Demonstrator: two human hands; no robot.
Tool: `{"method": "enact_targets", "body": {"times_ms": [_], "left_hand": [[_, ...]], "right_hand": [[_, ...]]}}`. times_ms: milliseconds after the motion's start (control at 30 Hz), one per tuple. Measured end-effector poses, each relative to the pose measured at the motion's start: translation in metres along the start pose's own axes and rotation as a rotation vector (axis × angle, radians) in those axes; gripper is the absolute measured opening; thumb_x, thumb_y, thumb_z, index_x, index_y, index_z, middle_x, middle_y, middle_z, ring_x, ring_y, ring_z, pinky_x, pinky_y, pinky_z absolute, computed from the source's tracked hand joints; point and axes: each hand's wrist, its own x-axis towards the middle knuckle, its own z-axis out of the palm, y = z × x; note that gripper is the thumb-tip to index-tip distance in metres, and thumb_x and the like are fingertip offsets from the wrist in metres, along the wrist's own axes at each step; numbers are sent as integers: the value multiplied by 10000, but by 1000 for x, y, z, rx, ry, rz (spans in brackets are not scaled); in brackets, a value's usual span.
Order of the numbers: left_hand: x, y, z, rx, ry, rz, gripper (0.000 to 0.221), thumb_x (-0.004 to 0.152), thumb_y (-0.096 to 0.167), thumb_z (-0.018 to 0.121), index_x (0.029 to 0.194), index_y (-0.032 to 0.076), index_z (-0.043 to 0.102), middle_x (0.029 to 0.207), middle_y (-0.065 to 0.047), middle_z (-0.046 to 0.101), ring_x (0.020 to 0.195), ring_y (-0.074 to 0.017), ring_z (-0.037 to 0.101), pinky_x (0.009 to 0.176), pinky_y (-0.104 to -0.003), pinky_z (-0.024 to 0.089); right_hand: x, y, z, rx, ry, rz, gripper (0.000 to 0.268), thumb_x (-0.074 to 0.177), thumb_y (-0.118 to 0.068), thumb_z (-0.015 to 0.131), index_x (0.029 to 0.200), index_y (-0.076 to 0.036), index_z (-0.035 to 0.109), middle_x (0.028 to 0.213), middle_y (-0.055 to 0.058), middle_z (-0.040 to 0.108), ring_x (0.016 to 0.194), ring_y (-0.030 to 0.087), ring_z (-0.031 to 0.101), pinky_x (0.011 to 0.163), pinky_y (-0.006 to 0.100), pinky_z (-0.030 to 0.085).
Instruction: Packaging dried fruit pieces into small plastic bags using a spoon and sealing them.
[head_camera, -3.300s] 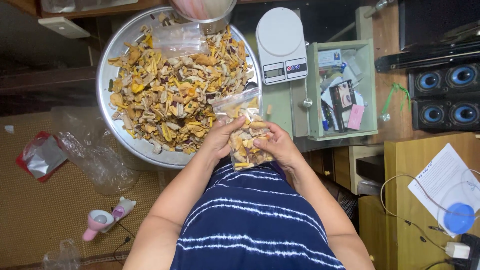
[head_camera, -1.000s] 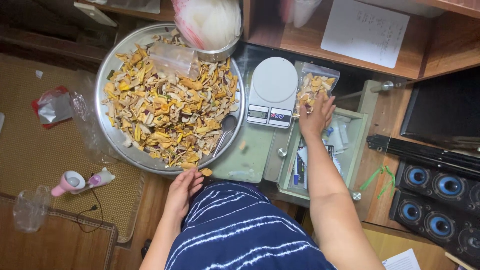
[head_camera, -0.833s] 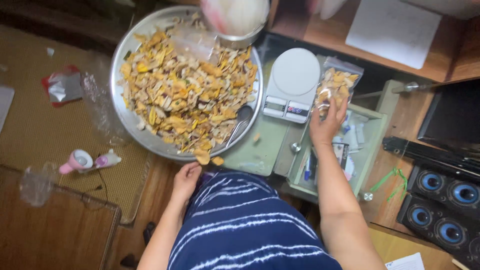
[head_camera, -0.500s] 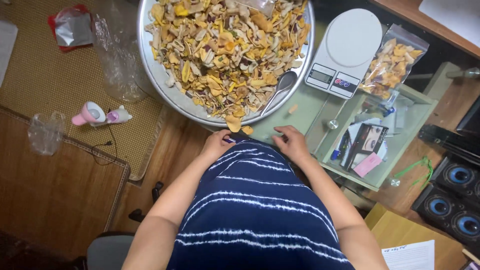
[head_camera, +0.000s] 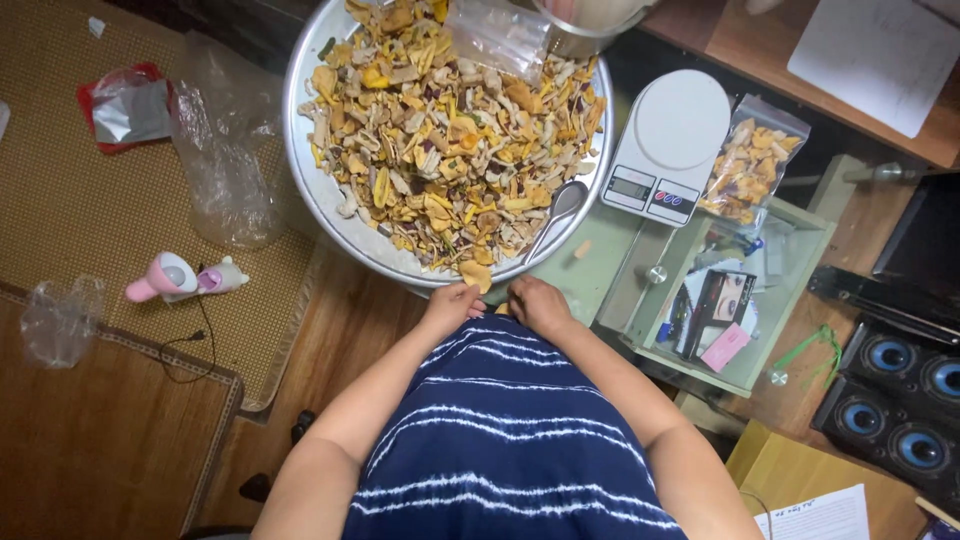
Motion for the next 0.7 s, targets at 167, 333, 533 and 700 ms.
{"method": "enact_targets", "body": {"times_ms": [167,333,533,700], "left_hand": [[8,20,3,-39,-56,25,373,1031,341,568,1032,2,723,904,-215,762,752,-222,767,669,-309,632],[-27,76,-10,503,-110,67,456,893,609,636,758,203,792,642,32,747,771,-135,761,784,-266,590],[-52,152,-20,642,-9,433,329,892,442,674,803,138,766,687,-106,737,852,-373,720,791,-453,569],[-14,230,-36,367,227,871,167,1021,219,656,1018,95,768,805,-83,739,711,-204,708,693,-309,591]], "right_hand": [[-9,-15,-24,24,-29,-66,470,858,-475,730,1188,-155,629,1061,115,664,1054,352,680,869,484,586],[6,5,14,-132,-15,-168,454,866,-544,690,1213,-260,615,994,36,633,989,298,690,829,431,596],[4,16,8,-16,-38,-47,290,904,-508,671,946,-223,647,912,17,667,953,274,721,798,426,601],[-15,7,-73,254,-4,228,245,848,-435,736,971,-223,739,797,68,735,894,344,737,793,482,584]]}}
